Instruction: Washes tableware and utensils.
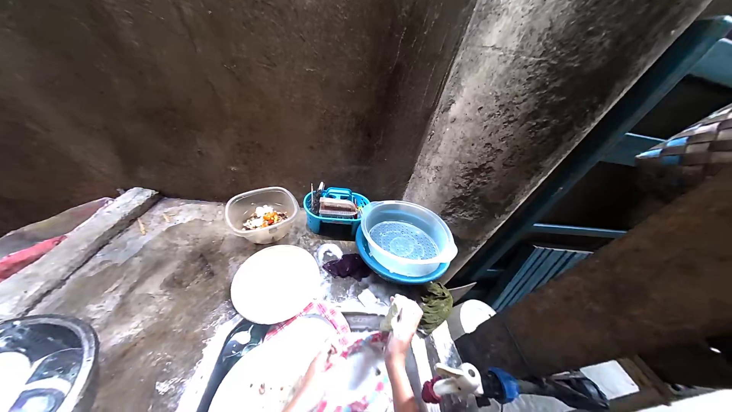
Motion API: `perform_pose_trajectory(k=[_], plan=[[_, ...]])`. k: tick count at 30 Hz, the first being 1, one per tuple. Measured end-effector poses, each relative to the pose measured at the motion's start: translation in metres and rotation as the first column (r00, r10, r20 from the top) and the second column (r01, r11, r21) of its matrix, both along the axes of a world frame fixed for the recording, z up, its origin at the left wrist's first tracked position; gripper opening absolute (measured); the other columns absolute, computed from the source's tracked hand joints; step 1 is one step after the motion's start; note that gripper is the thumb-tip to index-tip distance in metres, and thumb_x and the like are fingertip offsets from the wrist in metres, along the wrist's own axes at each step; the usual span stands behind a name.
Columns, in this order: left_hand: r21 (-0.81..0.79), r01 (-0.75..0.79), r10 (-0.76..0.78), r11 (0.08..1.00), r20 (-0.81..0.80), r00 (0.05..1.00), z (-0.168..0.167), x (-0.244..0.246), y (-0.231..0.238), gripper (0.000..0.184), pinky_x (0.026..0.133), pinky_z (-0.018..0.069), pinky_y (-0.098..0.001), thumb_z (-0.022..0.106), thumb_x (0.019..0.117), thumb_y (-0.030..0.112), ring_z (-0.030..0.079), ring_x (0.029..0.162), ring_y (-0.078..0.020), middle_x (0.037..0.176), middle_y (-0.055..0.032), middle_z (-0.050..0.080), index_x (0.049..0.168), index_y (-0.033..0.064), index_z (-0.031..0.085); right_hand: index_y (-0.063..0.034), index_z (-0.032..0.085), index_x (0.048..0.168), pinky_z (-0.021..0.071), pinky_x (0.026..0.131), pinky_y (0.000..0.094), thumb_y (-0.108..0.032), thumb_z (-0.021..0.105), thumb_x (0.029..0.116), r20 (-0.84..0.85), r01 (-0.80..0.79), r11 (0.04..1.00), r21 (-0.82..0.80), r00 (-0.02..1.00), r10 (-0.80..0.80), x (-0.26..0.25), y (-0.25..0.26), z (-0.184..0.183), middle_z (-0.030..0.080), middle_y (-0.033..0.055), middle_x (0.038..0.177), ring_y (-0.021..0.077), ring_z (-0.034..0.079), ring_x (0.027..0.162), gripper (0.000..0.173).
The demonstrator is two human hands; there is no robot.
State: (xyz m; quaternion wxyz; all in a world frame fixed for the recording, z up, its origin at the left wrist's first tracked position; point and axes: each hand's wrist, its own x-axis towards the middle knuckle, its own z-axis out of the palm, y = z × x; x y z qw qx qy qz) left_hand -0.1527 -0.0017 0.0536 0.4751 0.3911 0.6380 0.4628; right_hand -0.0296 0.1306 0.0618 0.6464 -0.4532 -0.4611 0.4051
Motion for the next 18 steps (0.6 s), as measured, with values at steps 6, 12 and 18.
perform_pose_trajectory(k=[6, 12, 18], plan=[[0.135, -0.031, 0.061, 0.99, -0.225, 0.972, 0.048, -0.014, -0.001, 0.033, 0.094, 0.0504, -0.0386, 0.049, 0.1053, 0.01, 0.063, 0.105, -0.0234, 0.117, -0.0218, 0.065, 0.131, -0.0091, 0.053, 0.0162, 0.04, 0.136, 0.0506, 0.085, 0.0243, -0.003, 0.042, 0.1025, 0.011, 0.07, 0.986, -0.151, 0.998, -0.069, 0.012, -0.053, -0.002, 0.057, 0.0204, 0.112, 0.0119, 0.059, 0.096, 0.039], [0.007, -0.37, 0.352, 0.929, 0.287, 0.891, 0.035, 0.013, -0.011, 0.044, 0.105, 0.0453, -0.0346, 0.031, 0.1111, 0.014, 0.055, 0.124, -0.0196, 0.144, -0.0219, 0.051, 0.15, -0.0056, 0.037, 0.0094, 0.074, 0.105, 0.0556, 0.089, 0.0564, -0.006, 0.068, 0.089, 0.586, -0.236, 0.971, 0.029, 0.791, 0.175, -0.048, -0.086, -0.025, 0.072, 0.027, 0.103, 0.0418, 0.071, 0.098, 0.023], [-0.001, -0.507, 0.458, 0.862, 0.433, 0.777, 0.036, -0.011, -0.037, 0.048, 0.1, 0.049, -0.0304, 0.022, 0.1137, 0.024, 0.057, 0.118, -0.0113, 0.143, -0.0145, 0.051, 0.154, 0.0012, 0.031, 0.0056, 0.068, 0.127, 0.0431, 0.103, 0.0637, -0.016, 0.064, 0.097, 0.765, -0.371, 0.735, -0.568, 0.09, 0.637, 0.003, -0.115, -0.005, 0.069, 0.0316, 0.116, 0.0498, 0.063, 0.116, 0.037]])
